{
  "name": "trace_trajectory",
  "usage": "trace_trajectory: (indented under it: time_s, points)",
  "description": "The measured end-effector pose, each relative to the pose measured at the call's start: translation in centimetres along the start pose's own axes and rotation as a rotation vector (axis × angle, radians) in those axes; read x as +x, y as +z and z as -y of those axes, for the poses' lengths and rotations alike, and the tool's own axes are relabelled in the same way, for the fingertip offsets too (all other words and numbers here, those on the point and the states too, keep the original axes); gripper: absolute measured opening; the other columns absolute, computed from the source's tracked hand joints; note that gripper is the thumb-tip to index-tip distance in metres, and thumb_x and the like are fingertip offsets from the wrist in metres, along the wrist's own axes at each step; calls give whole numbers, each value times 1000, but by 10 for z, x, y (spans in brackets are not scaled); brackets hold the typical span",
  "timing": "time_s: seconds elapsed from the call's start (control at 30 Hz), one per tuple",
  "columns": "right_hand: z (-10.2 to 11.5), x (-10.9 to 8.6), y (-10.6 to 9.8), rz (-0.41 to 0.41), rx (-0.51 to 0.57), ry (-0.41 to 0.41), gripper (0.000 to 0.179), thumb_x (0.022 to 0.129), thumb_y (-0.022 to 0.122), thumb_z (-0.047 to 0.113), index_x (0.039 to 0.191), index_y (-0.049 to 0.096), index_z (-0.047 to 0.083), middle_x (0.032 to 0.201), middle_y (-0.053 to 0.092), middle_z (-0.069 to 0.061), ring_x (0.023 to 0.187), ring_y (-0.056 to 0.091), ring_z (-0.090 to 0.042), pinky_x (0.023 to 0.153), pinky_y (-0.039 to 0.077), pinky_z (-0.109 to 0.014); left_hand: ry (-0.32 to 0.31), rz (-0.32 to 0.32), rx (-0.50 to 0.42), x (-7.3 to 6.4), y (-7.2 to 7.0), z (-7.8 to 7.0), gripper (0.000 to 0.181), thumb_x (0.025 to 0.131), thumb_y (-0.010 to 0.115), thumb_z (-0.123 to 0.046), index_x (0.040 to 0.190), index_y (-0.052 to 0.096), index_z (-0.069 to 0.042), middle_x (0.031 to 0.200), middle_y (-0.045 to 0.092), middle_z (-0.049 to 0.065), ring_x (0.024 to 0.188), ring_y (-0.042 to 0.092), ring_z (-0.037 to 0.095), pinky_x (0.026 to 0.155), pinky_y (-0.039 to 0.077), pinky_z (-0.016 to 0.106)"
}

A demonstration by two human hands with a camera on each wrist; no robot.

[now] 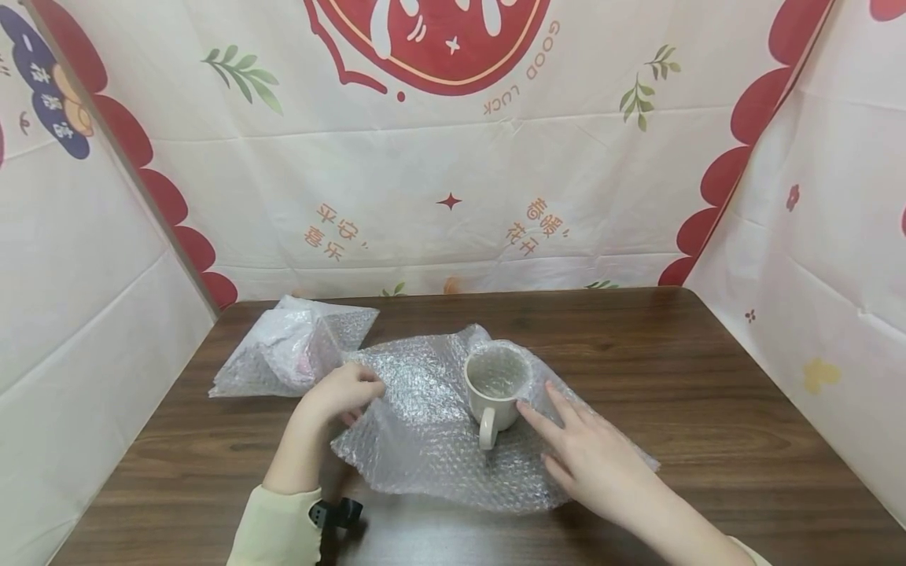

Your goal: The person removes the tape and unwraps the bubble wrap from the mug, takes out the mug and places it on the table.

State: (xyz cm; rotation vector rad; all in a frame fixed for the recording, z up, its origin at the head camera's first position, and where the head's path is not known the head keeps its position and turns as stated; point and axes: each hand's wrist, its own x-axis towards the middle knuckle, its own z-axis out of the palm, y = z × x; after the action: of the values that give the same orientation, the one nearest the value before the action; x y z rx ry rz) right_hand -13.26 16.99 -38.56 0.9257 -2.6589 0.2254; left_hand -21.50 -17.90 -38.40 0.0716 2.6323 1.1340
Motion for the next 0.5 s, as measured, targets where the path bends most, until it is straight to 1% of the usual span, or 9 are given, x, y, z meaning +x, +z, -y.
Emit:
trace_trajectory:
  time_s: [0.07,0.17,0.23,0.3,0.33,0.37,0.43,0.47,0.5]
  points:
    - [0,1,-1,-2,5,12,66,78,76,18,139,51,11,136,45,-31,114,53,-45,91,45,-56,18,19,37,0,0,1,29,88,58,-16,107,67,3,65,53,6,57,53,19,54,52,33]
    - [0,1,-4,-13,7,36,66,79,75,20,139,49,5,135,47,-29,113,55,-43,88,47,-54,41,39,35,-1,-1,3,28,85,60,-13,106,68,4,56,48,4,51,47,16,52,49,31]
    - [0,2,-6,-26,7,57,68,80,75,22,138,46,1,135,48,-28,112,56,-41,87,48,-53,55,41,25,0,-1,4,27,83,61,-12,103,69,4,56,44,2,52,43,15,52,45,29]
    - [-1,2,-8,-35,12,75,70,81,74,22,138,43,-2,135,48,-27,112,56,-39,87,49,-52,53,34,-21,0,0,5,30,82,63,-11,106,67,6,70,55,4,64,52,17,62,49,34]
    - [-2,2,-9,-40,16,84,70,81,74,22,138,42,-3,135,49,-26,112,56,-39,86,49,-52,48,33,-50,1,1,5,34,82,63,-12,110,65,7,81,60,8,75,57,22,70,51,38]
    - [-2,2,-10,-42,21,93,70,81,74,22,139,41,-3,136,49,-25,112,57,-39,87,49,-52,45,36,-82,2,1,6,38,82,64,-12,114,63,9,95,62,13,89,59,27,79,50,43]
    - [-4,2,-11,-44,27,108,70,82,73,21,139,40,-4,136,48,-24,112,57,-38,87,49,-51,24,36,-151,3,3,7,49,81,65,-12,123,56,12,121,57,22,113,53,38,95,43,52]
    - [-4,2,-12,-46,29,115,70,82,73,21,139,40,-4,137,48,-24,111,57,-38,86,49,-51,19,32,-175,4,3,8,56,80,65,-12,129,50,12,134,48,26,124,43,43,101,35,57]
    - [-5,3,-12,-50,32,122,70,82,73,20,139,39,-5,136,49,-24,111,58,-38,86,49,-51,12,36,-191,4,4,8,61,80,65,-12,133,46,12,139,43,27,129,37,44,103,31,58]
